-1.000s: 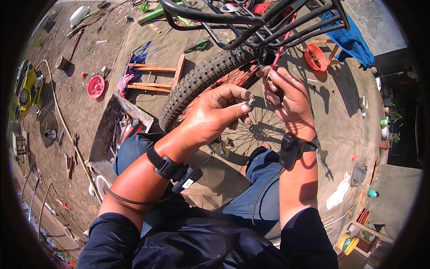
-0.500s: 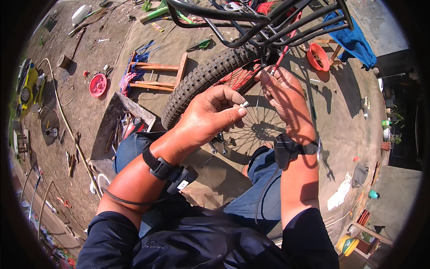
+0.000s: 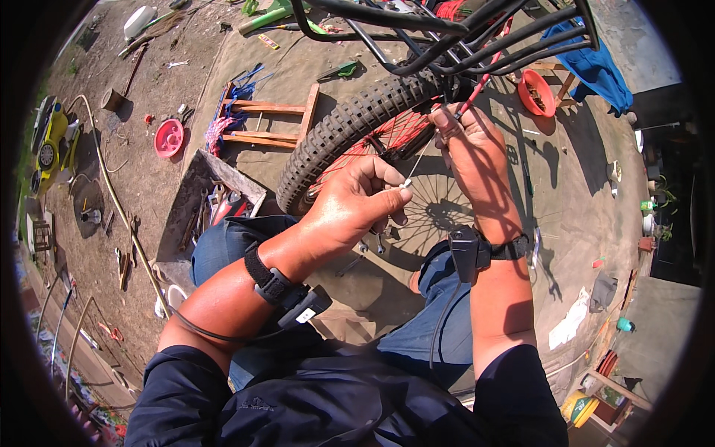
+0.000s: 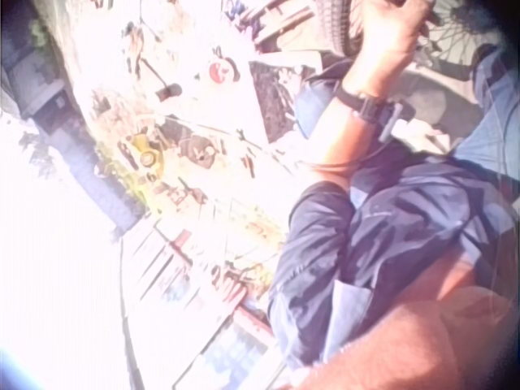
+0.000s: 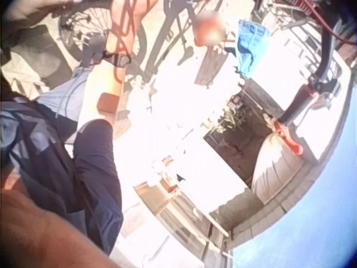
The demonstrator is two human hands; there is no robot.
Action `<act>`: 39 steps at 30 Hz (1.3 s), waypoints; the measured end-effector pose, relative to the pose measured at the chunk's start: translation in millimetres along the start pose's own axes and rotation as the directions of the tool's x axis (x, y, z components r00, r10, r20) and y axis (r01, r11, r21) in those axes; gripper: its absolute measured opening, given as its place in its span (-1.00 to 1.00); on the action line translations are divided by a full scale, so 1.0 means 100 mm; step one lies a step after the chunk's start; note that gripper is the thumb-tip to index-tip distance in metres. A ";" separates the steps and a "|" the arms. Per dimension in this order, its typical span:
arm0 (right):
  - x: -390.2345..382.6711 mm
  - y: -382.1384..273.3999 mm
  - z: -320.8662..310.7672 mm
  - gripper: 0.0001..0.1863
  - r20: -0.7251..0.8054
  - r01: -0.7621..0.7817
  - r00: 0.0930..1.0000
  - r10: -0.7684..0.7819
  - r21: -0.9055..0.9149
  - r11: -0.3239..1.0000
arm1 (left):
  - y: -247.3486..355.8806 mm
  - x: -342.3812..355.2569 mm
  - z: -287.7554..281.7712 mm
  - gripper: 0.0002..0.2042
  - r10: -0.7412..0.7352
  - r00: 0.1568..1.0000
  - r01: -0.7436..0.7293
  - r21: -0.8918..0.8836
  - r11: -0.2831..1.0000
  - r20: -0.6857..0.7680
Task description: The person works on the rear wheel of a bicycle, using a wrench to tighten a bolt on the axle. They then use their hands to adjust the brake cable and check the wheel's alignment.
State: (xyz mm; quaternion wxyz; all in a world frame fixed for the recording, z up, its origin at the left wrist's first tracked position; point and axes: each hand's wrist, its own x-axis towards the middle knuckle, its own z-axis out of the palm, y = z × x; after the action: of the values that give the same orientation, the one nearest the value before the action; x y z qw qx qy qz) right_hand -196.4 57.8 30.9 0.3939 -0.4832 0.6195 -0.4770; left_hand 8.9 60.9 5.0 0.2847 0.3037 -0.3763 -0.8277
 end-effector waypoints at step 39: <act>0.14 0.02 -0.38 -0.70 0.046 0.320 0.945 -0.323 -0.321 0.891 | -0.07 0.44 0.12 -0.83 0.062 0.995 -0.062 -0.001 0.998 -0.074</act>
State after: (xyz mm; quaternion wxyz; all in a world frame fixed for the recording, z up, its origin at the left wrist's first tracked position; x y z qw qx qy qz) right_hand -236.1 52.6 37.3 0.2222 -0.6350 0.6028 -0.4290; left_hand -30.3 38.9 -7.1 0.3244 0.3219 -0.3736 -0.8072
